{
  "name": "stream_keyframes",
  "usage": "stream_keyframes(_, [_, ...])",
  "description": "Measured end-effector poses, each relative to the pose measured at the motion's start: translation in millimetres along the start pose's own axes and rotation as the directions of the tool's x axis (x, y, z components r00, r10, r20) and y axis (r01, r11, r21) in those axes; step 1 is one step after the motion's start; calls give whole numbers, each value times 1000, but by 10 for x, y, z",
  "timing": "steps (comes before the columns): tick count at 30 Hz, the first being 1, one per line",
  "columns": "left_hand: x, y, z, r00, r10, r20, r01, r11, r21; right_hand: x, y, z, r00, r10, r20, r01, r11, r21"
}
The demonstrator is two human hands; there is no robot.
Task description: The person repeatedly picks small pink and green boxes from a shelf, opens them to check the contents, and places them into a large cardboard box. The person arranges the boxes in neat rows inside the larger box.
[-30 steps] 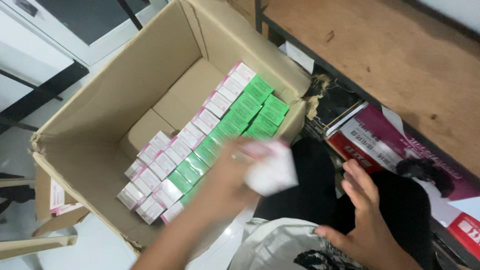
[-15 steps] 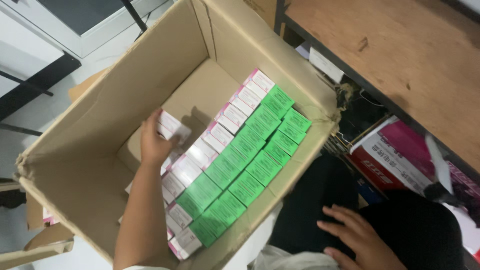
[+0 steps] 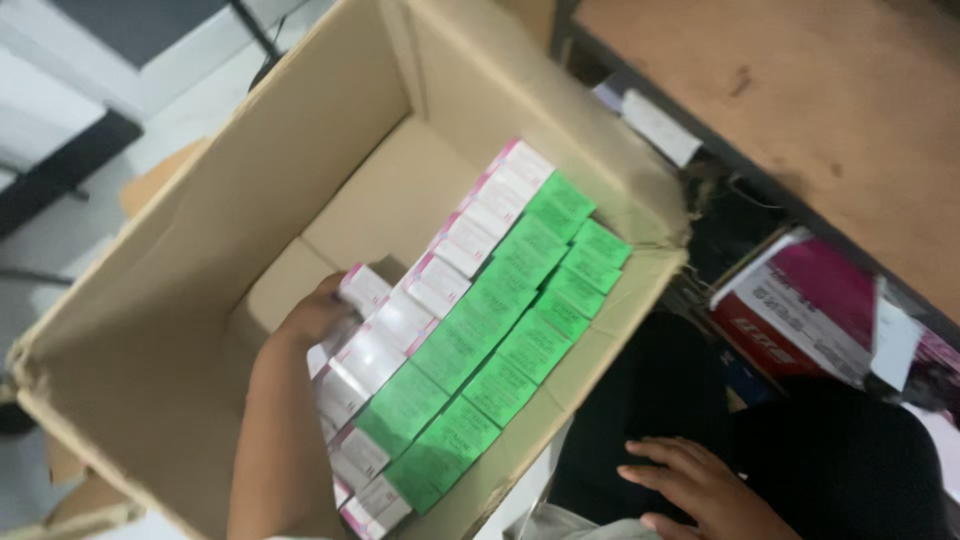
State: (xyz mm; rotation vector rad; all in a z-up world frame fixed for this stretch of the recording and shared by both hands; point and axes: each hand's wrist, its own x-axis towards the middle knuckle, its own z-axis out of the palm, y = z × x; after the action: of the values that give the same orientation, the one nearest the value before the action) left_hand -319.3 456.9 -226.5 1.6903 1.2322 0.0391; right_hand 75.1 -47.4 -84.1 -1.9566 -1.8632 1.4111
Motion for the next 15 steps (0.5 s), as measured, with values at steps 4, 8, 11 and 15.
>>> stream_keyframes(4, [-40, 568, -18, 984, -92, -154, 140, 928, 345, -198, -212, -59, 988, -56, -146, 67, 995, 69])
stream_keyframes(8, [-379, 1610, 198, 827, 427, -366, -237, 855, 460, -357, -338, -175, 962, -113, -248, 158, 972, 171])
stream_keyframes(11, [-874, 2351, 464, 703, 590, -397, -500, 807, 313, -434, -388, -216, 917, -108, -383, 182, 970, 161])
stream_keyframes(15, [-1406, 3251, 1098, 526, 826, 201, -850, 506, 146, -628, -454, -347, 804, -170, -570, 277, 955, 106])
